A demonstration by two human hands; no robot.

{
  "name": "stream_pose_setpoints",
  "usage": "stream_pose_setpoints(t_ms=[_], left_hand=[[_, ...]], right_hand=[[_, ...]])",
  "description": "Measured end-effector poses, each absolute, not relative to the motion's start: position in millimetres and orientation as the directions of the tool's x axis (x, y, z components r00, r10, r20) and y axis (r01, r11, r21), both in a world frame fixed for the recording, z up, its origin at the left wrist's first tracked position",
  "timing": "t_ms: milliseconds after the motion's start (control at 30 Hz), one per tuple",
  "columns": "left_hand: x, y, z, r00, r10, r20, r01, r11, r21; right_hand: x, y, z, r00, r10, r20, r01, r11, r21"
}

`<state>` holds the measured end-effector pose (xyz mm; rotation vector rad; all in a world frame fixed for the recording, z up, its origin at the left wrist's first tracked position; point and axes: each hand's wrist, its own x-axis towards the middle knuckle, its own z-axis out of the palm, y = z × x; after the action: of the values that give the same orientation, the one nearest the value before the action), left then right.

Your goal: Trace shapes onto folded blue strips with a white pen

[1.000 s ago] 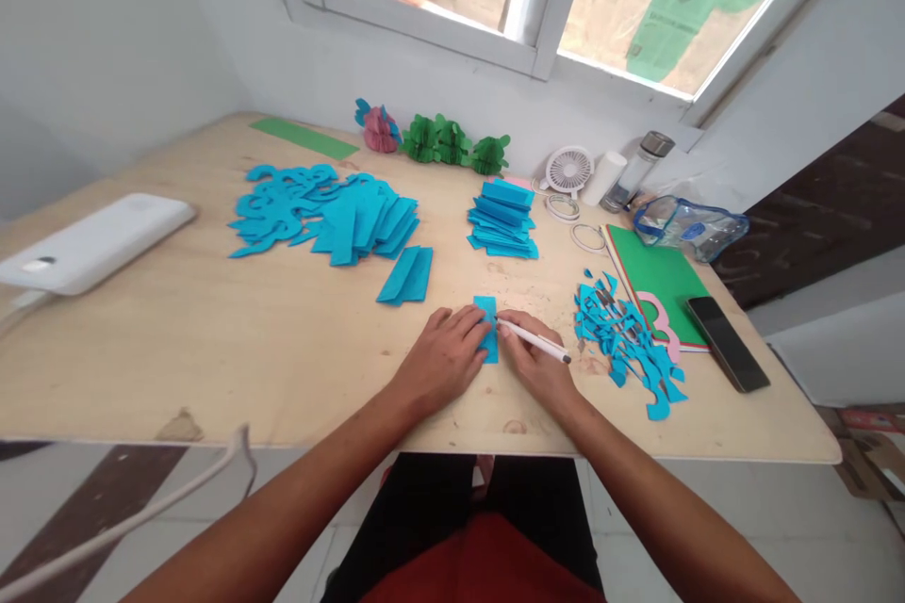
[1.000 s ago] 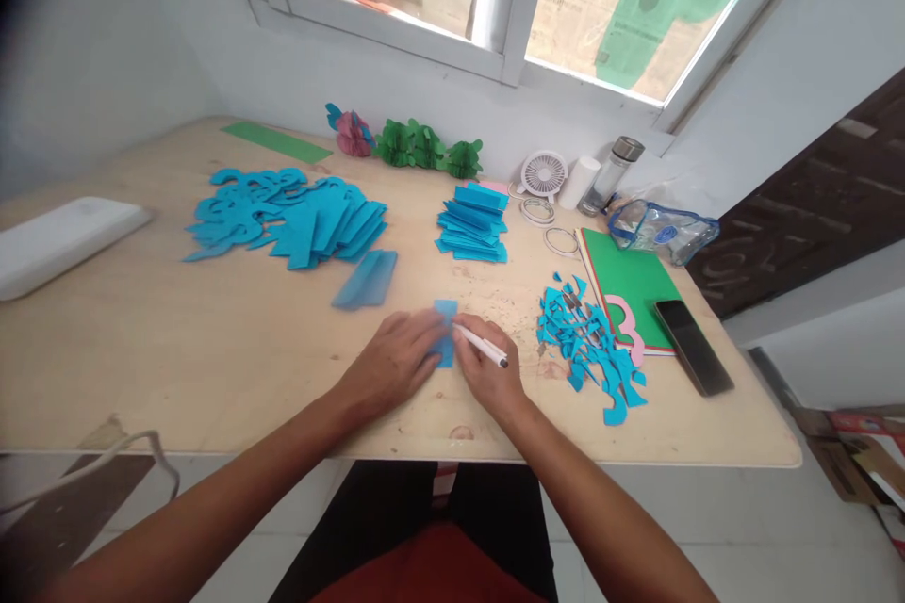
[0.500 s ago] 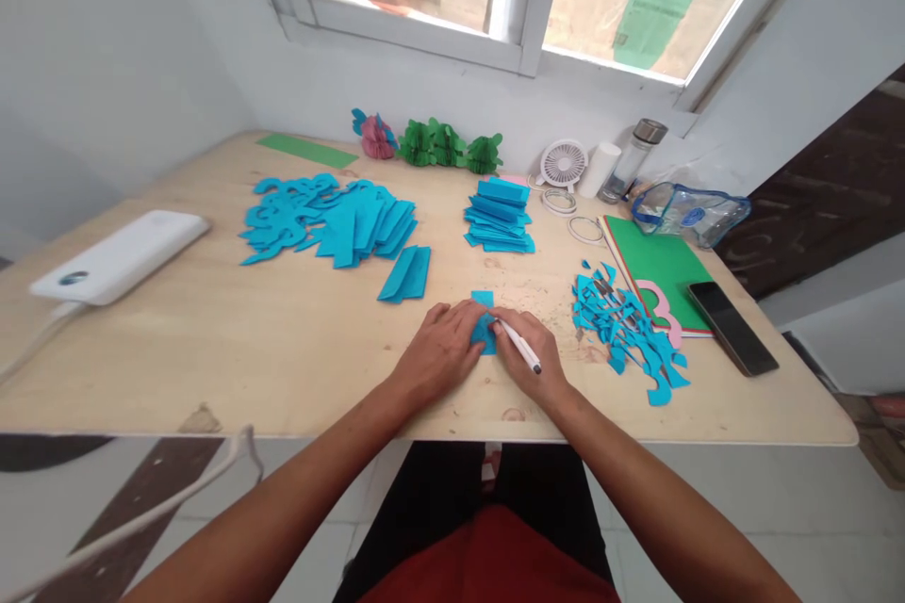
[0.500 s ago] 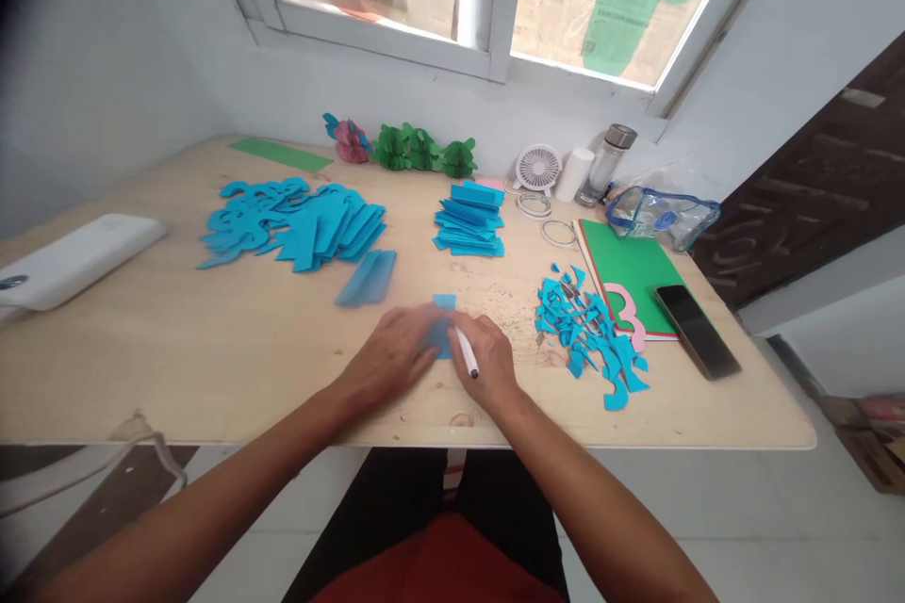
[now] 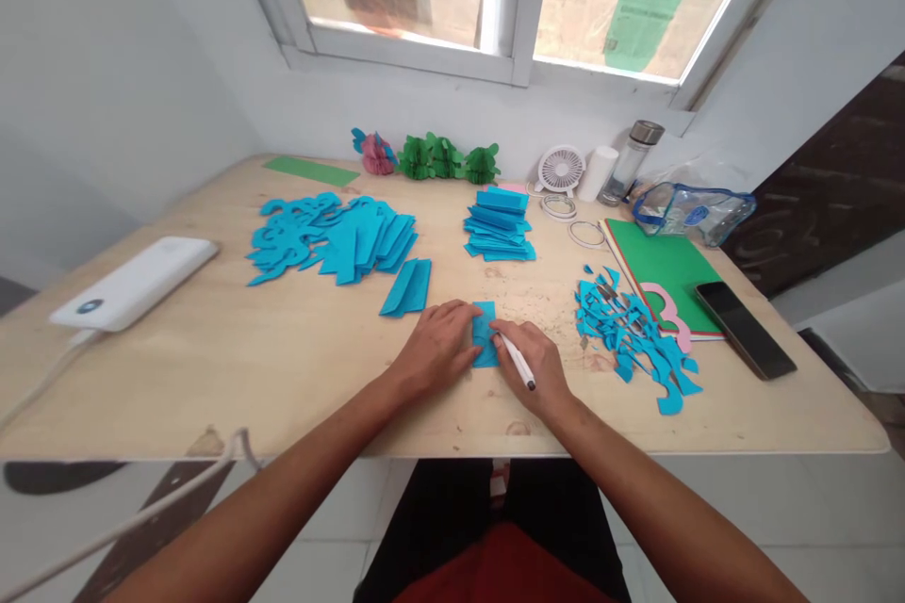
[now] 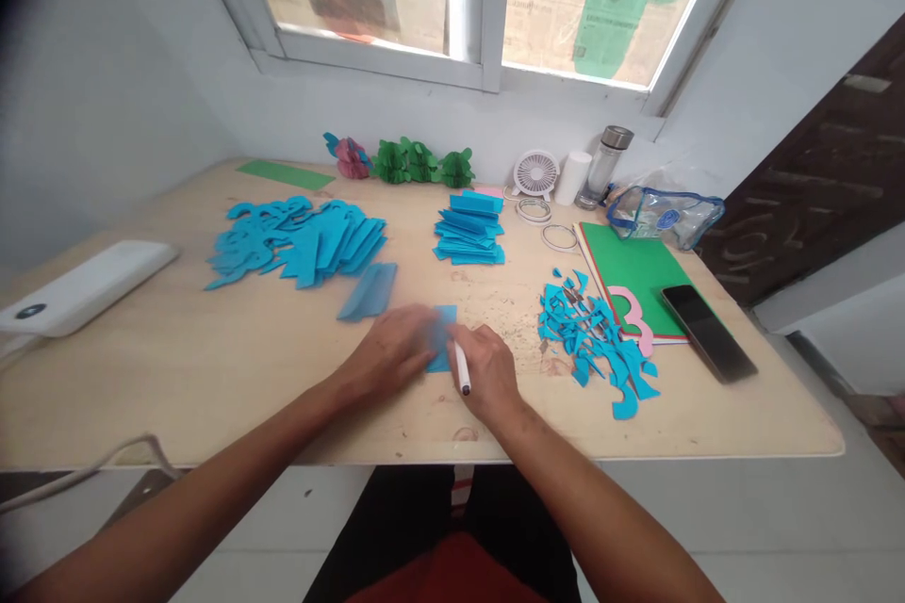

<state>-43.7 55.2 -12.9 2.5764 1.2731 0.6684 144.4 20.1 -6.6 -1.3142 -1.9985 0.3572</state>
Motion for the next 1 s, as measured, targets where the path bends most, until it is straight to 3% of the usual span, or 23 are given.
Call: stream_pose_setpoints(t_ms=[333, 1000], left_hand=[[-52.8, 56.7, -21.2, 0.501, 0.797, 0.338, 0.715, -0.601, 0.358], [-62.4, 56.9, -13.5, 0.559, 0.805, 0.198, 0.693, -0.584, 0.423]], right_hand=[[144.8, 20.7, -11.2, -0.235, 0.883, 0.405, 0.702, 0.443, -0.557], [141.0, 20.8, -8.0, -0.228, 0.871, 0.436, 0.692, 0.460, -0.556]])
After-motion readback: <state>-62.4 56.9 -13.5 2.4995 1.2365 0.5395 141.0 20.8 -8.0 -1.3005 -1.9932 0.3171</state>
